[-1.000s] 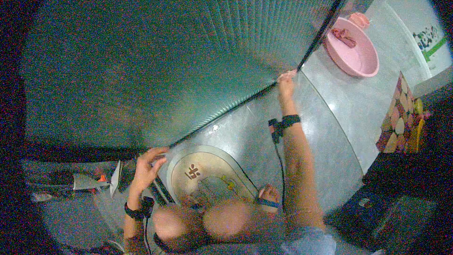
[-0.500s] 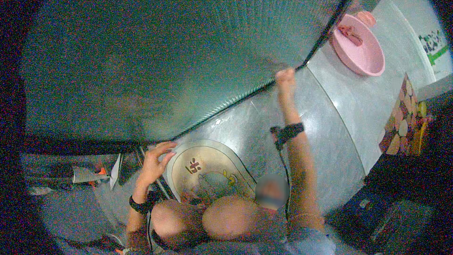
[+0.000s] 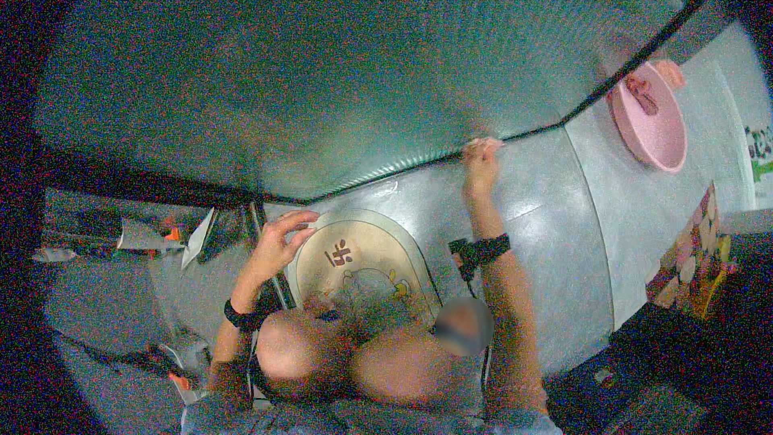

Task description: The person wipes the glass door with a cloth, then washes the cloth in a bucket of water before continuing to wipe the door.

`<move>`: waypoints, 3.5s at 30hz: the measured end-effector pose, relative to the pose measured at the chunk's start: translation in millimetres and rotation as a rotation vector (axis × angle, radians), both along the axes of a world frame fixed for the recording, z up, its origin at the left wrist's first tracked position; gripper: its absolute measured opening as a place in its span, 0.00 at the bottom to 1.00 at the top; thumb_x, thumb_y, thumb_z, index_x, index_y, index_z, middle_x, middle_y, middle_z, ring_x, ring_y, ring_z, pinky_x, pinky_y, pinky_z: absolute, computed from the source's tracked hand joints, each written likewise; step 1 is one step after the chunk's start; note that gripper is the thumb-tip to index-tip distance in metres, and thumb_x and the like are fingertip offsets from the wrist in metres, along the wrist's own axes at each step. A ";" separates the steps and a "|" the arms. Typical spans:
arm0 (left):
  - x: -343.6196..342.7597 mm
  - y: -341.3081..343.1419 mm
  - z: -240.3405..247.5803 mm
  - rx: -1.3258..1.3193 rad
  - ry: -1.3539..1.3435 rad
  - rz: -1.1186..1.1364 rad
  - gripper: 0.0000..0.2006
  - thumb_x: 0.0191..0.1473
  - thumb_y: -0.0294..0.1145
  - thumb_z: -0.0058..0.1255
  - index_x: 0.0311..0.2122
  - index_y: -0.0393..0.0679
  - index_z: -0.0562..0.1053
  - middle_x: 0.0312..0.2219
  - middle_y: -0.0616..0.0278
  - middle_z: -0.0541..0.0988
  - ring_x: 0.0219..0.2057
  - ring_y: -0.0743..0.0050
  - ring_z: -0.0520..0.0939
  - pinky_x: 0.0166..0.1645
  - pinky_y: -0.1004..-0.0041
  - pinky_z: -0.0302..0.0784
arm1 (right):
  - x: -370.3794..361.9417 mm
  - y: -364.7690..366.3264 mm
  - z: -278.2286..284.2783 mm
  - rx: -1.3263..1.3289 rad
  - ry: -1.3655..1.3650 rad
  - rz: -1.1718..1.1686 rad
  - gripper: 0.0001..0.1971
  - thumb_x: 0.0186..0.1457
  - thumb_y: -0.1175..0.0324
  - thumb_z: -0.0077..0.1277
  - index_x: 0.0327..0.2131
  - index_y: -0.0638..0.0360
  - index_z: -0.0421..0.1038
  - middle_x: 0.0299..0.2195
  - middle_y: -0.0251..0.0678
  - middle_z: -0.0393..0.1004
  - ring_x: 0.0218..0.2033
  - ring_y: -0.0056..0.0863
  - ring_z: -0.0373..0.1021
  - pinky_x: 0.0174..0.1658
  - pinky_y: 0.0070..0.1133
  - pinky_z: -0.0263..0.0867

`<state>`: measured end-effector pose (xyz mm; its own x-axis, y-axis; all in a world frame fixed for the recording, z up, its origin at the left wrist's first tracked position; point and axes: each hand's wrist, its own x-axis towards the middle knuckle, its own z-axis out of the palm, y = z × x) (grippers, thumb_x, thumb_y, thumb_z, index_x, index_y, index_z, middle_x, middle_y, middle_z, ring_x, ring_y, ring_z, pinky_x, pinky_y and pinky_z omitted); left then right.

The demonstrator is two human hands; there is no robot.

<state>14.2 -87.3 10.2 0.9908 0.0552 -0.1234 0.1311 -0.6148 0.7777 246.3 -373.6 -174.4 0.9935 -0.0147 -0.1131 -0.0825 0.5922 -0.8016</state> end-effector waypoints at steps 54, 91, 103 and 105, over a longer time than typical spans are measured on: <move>-10.5 -28.5 397.0 0.034 0.202 -0.010 0.11 0.53 0.26 0.47 0.40 0.32 0.72 0.32 0.57 0.78 0.32 0.77 0.76 0.39 0.77 0.71 | -116.8 -135.1 418.6 -0.166 0.454 -0.357 0.22 0.61 0.58 0.32 0.15 0.53 0.59 0.13 0.31 0.62 0.14 0.23 0.58 0.17 0.22 0.54; -48.0 77.0 700.1 0.052 -0.607 0.391 0.45 0.42 0.32 0.62 0.61 0.39 0.46 0.60 0.51 0.50 0.61 0.61 0.52 0.61 0.61 0.47 | -313.2 -188.3 729.5 -0.103 0.089 -0.287 0.11 0.58 0.59 0.41 0.33 0.54 0.69 0.26 0.26 0.69 0.26 0.18 0.64 0.28 0.17 0.59; -23.1 105.6 712.2 -0.197 -0.632 0.371 0.33 0.52 0.39 0.51 0.55 0.25 0.55 0.49 0.48 0.66 0.48 0.70 0.66 0.54 0.74 0.57 | -391.2 -193.6 715.0 -0.242 0.502 -0.673 0.13 0.58 0.56 0.41 0.33 0.53 0.69 0.27 0.27 0.71 0.25 0.17 0.67 0.26 0.17 0.63; -23.8 104.7 714.2 -0.104 -0.662 0.358 0.29 0.53 0.39 0.49 0.53 0.26 0.59 0.48 0.49 0.67 0.47 0.70 0.66 0.54 0.74 0.57 | -401.9 -201.9 708.4 -0.254 0.528 -0.686 0.13 0.58 0.56 0.42 0.35 0.53 0.69 0.28 0.27 0.72 0.26 0.18 0.67 0.27 0.17 0.64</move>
<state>-9.6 17.4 724.4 0.7837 0.4078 0.4685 -0.2052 -0.5419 0.8150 -155.5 -575.5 533.9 0.5764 -0.6720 -0.4649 -0.1707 0.4574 -0.8727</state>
